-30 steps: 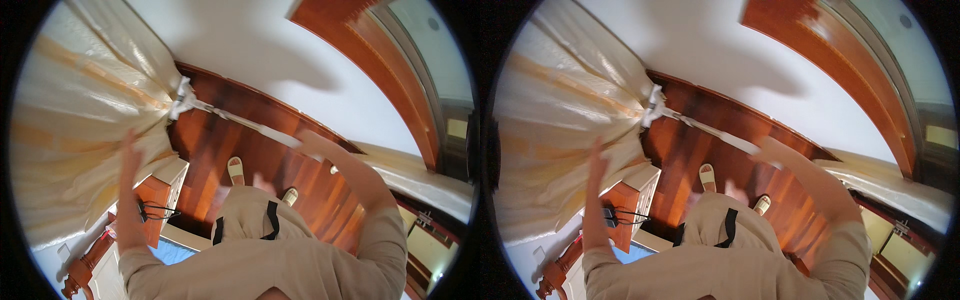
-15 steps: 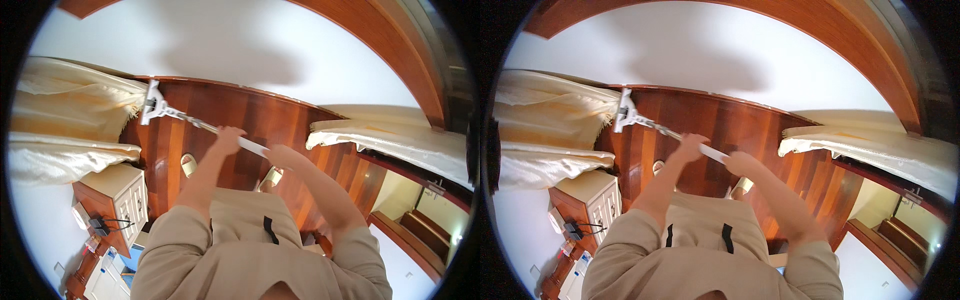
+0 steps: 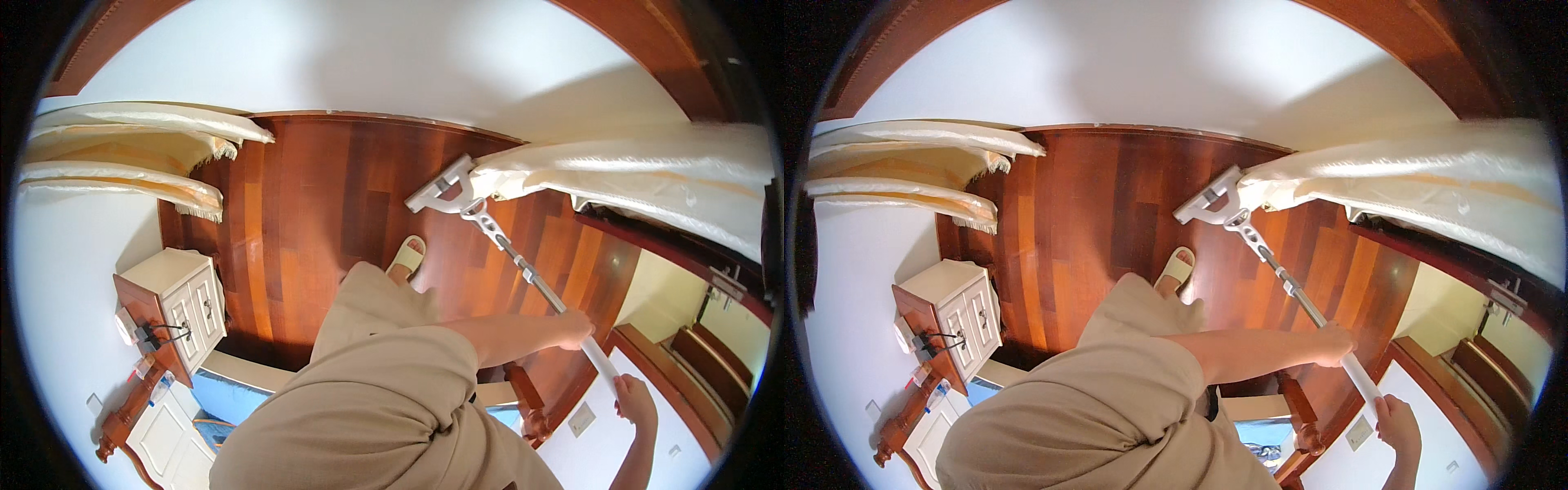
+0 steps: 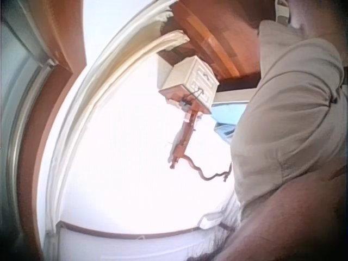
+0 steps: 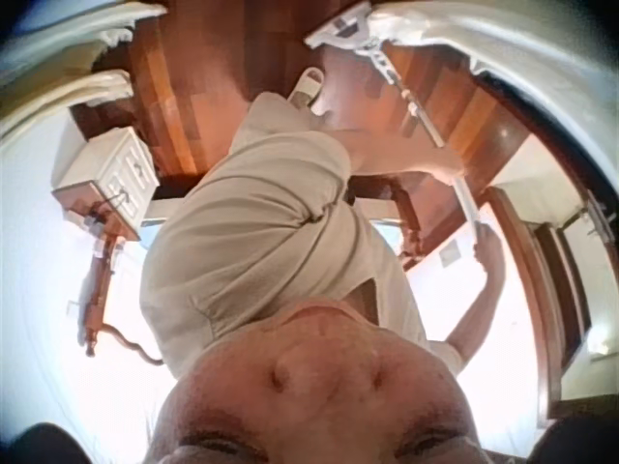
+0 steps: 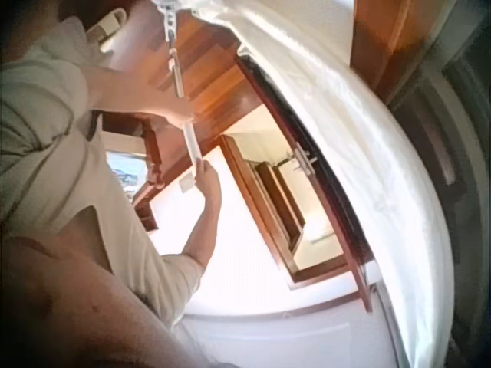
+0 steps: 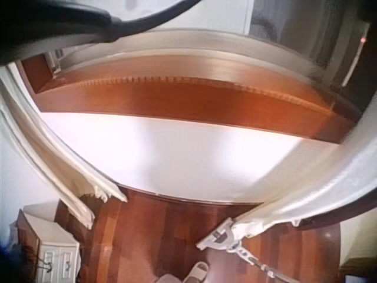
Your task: The person mops the floor in a bedroom using a mop. They move a small trash bin to clean underneath it, then continue mopping around the bed and furniture before exiting the room.
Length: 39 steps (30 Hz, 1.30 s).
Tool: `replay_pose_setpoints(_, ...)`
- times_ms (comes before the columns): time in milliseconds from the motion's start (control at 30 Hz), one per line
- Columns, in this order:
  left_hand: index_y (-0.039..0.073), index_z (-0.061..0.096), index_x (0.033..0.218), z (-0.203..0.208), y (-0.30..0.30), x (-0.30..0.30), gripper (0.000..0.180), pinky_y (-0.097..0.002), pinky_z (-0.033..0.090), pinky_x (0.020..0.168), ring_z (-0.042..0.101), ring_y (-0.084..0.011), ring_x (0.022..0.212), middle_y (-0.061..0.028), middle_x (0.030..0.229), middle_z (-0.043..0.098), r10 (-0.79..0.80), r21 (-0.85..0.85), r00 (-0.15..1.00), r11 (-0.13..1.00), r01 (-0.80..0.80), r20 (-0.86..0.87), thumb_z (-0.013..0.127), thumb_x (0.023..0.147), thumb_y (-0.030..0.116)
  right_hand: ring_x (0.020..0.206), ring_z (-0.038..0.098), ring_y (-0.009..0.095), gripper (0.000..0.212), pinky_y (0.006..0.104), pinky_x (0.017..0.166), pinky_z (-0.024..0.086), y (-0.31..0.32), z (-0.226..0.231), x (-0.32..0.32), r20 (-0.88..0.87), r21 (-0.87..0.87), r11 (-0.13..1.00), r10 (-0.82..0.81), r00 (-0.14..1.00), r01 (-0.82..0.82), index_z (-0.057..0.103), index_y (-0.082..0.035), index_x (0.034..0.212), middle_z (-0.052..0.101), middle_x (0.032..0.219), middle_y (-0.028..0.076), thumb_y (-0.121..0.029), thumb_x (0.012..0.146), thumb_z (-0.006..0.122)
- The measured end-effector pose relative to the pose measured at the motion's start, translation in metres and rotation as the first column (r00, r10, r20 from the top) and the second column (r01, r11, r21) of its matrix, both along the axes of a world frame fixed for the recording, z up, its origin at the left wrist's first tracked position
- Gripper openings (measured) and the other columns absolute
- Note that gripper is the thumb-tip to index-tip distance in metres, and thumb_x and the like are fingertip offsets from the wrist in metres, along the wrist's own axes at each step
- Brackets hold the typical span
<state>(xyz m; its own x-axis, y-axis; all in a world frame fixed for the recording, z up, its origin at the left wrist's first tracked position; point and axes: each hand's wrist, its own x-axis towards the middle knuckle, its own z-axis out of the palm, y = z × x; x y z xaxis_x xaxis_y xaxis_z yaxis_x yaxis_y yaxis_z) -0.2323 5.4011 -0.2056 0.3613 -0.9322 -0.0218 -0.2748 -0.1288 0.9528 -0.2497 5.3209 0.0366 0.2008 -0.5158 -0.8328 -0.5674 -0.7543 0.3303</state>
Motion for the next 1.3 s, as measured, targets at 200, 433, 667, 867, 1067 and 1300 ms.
replay_pose_setpoints(200,0.012,0.066,0.078,-0.006,0.051,-0.022,0.011,-0.043,0.043,0.073,0.063,-0.028,0.074,-0.0084,0.073,0.064,0.069,0.086,0.992,0.993,-0.078,0.101,0.063,0.071,0.02,0.046,0.05,0.011,0.028,0.0283,0.041,0.042,0.037,0.0,-0.017,0.008,0.103,0.995,-0.002,1.0,0.001,0.06,0.0,0.089,0.052,0.057,0.003,-0.027,0.089,0.056)
replay_pose_setpoints(433,0.015,0.066,0.067,-0.086,0.331,-0.047,0.006,-0.0384,0.046,0.068,0.063,-0.025,0.077,-0.0054,0.071,0.064,0.253,0.5,0.91,0.771,-0.395,0.33,0.061,0.067,0.017,0.051,0.048,0.009,0.026,0.0254,0.046,0.04,0.197,-0.167,-0.031,0.018,0.713,0.699,0.066,0.998,-0.058,0.053,-0.002,0.1,0.05,0.063,0.0,-0.026,0.091,0.054)
replay_pose_setpoints(667,0.008,0.055,0.106,-0.112,0.569,-0.178,0.035,-0.0401,0.047,0.078,0.056,-0.0271,0.099,-0.013,0.109,0.058,0.503,0.41,-0.398,-0.092,-0.907,-0.767,0.046,0.091,0.038,0.062,0.057,0.018,0.057,0.033,0.051,0.051,0.531,-0.274,-0.07,0.105,0.913,0.381,0.122,0.987,-0.145,0.017,-0.012,0.141,0.053,0.092,0.013,-0.015,0.09,0.043)
replay_pose_setpoints(867,0.009,0.051,0.11,-0.089,0.518,-0.269,0.034,-0.0331,0.052,0.057,0.061,-0.0199,0.079,-0.0115,0.093,0.061,-0.38,0.607,-0.491,-0.306,-0.733,-0.784,0.044,0.093,0.038,0.096,0.058,0.041,0.045,0.0455,0.087,0.044,0.583,-0.316,-0.113,0.34,0.756,0.177,0.718,0.608,-0.631,0.058,-0.005,0.11,0.061,0.102,0.023,-0.04,0.089,0.042)
replay_pose_setpoints(1067,0.012,0.043,0.103,-0.084,0.487,-0.269,0.024,-0.0242,0.038,0.038,0.044,-0.0103,0.049,-0.0031,0.069,0.05,-0.396,0.645,-0.54,-0.201,-0.738,-0.742,0.048,0.092,0.031,0.1,0.058,0.04,0.083,0.0454,0.089,0.044,0.692,-0.384,-0.09,0.643,0.378,0.044,0.706,0.297,-0.925,0.027,0.011,0.13,0.056,0.11,0.03,-0.05,0.08,0.054)
replay_pose_setpoints(1300,0.012,0.043,0.102,-0.055,0.388,-0.334,0.025,-0.0253,0.036,0.038,0.044,-0.0114,0.044,-0.0003,0.063,0.046,-0.461,0.667,-0.523,-0.232,-0.708,-0.717,0.052,0.091,0.032,0.05,0.055,0.021,0.033,0.0378,0.042,0.052,0.651,-0.483,-0.143,0.278,0.722,0.497,0.429,0.859,-0.482,0.03,-0.011,0.113,0.052,0.073,0.014,-0.006,0.085,0.047)
